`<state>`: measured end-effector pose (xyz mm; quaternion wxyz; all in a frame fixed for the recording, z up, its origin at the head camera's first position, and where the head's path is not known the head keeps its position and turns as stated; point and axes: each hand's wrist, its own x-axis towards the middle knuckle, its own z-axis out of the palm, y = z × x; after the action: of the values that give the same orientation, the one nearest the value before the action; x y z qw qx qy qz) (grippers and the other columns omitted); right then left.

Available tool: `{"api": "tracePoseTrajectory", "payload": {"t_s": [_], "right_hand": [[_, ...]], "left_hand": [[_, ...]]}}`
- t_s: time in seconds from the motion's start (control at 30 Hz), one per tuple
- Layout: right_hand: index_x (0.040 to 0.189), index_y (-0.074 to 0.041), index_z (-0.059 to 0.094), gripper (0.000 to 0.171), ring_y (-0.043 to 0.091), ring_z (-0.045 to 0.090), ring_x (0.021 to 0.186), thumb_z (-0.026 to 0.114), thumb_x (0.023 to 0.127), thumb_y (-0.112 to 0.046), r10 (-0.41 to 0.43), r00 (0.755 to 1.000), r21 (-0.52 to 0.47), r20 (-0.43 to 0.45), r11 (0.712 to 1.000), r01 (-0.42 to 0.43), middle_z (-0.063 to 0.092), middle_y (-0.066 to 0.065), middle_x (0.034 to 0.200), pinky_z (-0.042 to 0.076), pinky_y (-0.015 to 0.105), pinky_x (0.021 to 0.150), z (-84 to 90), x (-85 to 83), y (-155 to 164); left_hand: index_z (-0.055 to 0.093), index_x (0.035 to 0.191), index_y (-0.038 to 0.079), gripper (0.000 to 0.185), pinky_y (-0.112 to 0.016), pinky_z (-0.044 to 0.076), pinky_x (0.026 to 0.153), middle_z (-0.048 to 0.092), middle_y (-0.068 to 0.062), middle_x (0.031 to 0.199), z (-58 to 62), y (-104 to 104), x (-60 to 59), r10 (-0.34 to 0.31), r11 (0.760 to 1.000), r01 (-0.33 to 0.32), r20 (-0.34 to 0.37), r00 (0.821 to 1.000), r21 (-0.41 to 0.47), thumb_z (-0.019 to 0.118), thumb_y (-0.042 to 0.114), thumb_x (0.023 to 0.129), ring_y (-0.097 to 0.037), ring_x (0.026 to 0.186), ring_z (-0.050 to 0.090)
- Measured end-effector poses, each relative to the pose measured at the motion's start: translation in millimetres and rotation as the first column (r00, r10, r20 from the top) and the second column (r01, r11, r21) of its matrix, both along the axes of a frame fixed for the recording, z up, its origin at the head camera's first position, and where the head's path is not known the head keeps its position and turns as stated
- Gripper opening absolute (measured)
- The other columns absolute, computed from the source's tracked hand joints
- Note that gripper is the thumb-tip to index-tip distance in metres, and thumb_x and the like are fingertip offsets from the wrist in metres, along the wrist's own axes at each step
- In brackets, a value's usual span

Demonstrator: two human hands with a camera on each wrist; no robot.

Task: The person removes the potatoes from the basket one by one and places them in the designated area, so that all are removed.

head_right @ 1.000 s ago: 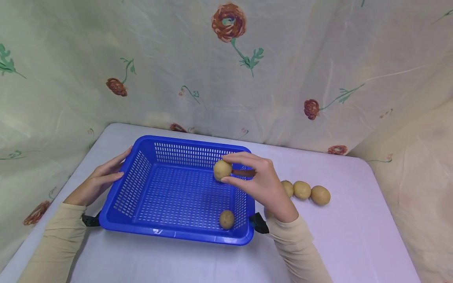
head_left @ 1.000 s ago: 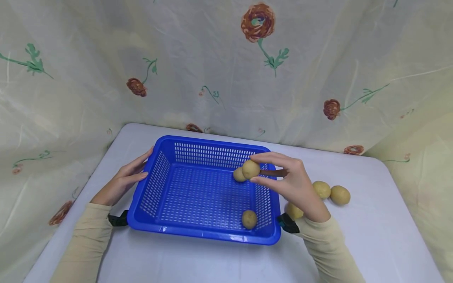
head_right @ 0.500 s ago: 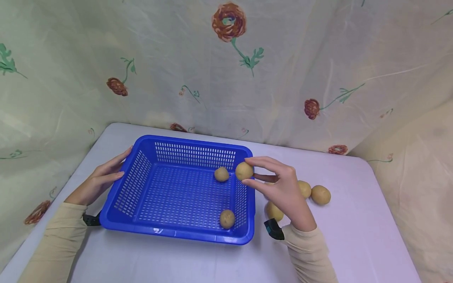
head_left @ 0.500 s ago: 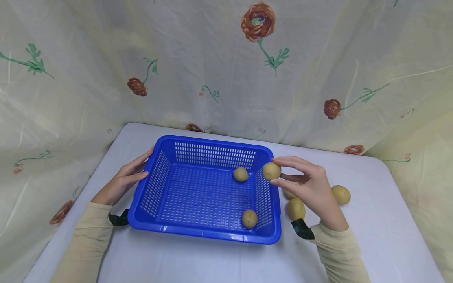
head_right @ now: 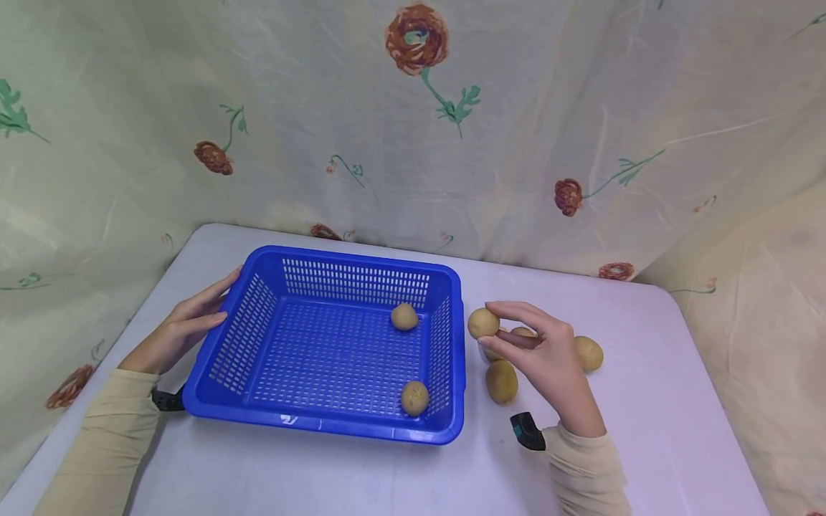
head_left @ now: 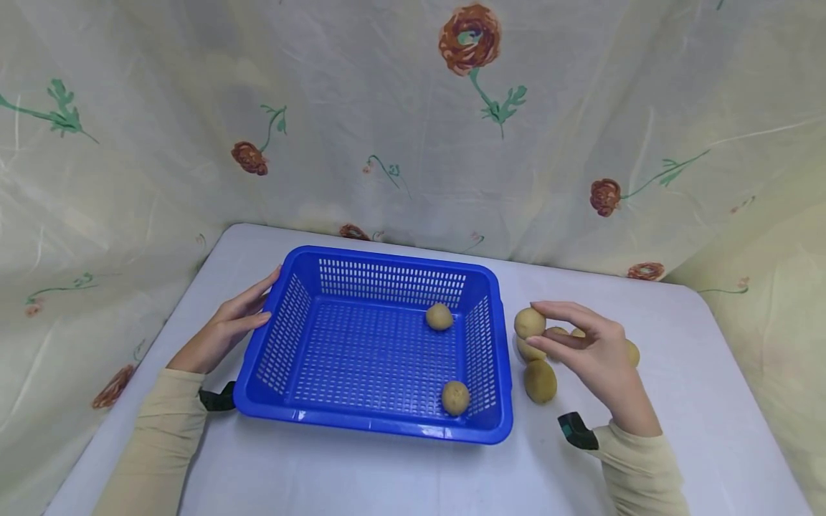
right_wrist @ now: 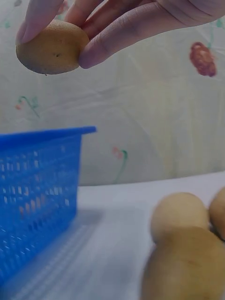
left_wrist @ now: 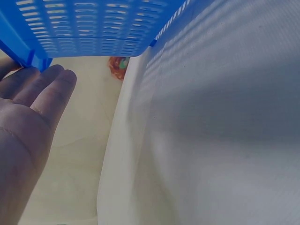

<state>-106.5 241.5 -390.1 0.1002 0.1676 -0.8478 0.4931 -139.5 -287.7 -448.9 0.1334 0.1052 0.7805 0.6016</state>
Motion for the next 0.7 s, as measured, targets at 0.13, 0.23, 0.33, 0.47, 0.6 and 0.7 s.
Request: {"api": "tracePoseTrajectory", "payload": {"t_s": [0.13,0.23,0.33,0.47,0.6,0.7], "right_hand": [[0.124,-0.005,0.074,0.047,-0.003,0.068,0.112,0.083,0.08,0.008,-0.036,0.999,0.016,0.005,0.999,0.036,0.071,-0.01,0.123,0.06,0.02,0.083,-4.9,2.9,9.2],[0.123,-0.002,0.073,0.044,-0.005,0.067,0.112,0.083,0.081,0.005,-0.069,0.997,0.042,0.015,0.997,0.068,0.071,-0.01,0.122,0.06,0.018,0.083,-8.1,4.7,15.0],[0.123,0.0,0.073,0.042,-0.006,0.065,0.112,0.084,0.082,0.0,-0.101,0.994,0.068,0.034,0.993,0.098,0.072,-0.009,0.122,0.059,0.015,0.083,-12.5,6.7,21.2],[0.125,0.0,0.072,0.044,-0.009,0.063,0.112,0.085,0.083,-0.002,-0.121,0.991,0.096,0.048,0.989,0.116,0.073,-0.002,0.122,0.059,0.014,0.082,-20.9,9.6,30.3],[0.124,-0.002,0.073,0.043,-0.009,0.064,0.109,0.085,0.082,-0.001,-0.131,0.99,0.12,0.049,0.985,0.124,0.074,0.008,0.122,0.059,0.014,0.081,-29.9,12.4,39.8],[0.122,-0.003,0.074,0.042,-0.011,0.062,0.106,0.086,0.081,-0.003,-0.159,0.986,0.152,0.054,0.977,0.149,0.073,-0.004,0.12,0.059,0.012,0.079,-36.6,15.4,46.8]], "left_hand": [[0.022,0.166,0.033,0.068,-0.082,0.005,0.118,0.013,0.001,0.176,-1.2,-0.4,-0.3,-0.001,1.0,0.001,0.0,1.0,-0.001,0.054,0.028,0.106,-0.038,0.163,0.005],[0.022,0.166,0.033,0.068,-0.082,0.005,0.118,0.013,0.001,0.176,-1.0,-0.4,-0.3,-0.001,1.0,0.001,0.0,1.0,-0.002,0.054,0.028,0.106,-0.037,0.163,0.005],[0.022,0.166,0.033,0.068,-0.082,0.005,0.119,0.013,0.001,0.176,-0.9,-0.5,-0.7,-0.002,1.0,0.002,0.0,1.0,0.001,0.054,0.028,0.106,-0.037,0.163,0.005],[0.022,0.166,0.031,0.068,-0.082,0.005,0.118,0.012,0.001,0.176,-0.2,0.1,-0.5,-0.007,1.0,0.007,-0.004,1.0,0.005,0.053,0.027,0.106,-0.039,0.163,0.005],[0.022,0.166,0.031,0.068,-0.083,0.005,0.118,0.013,0.0,0.176,0.7,0.5,0.1,-0.002,1.0,0.002,-0.004,1.0,0.005,0.054,0.027,0.105,-0.039,0.163,0.005],[0.022,0.166,0.031,0.069,-0.082,0.005,0.118,0.013,0.001,0.176,0.2,0.2,0.3,0.002,1.0,-0.002,-0.001,1.0,0.005,0.054,0.026,0.105,-0.038,0.163,0.005]]}}
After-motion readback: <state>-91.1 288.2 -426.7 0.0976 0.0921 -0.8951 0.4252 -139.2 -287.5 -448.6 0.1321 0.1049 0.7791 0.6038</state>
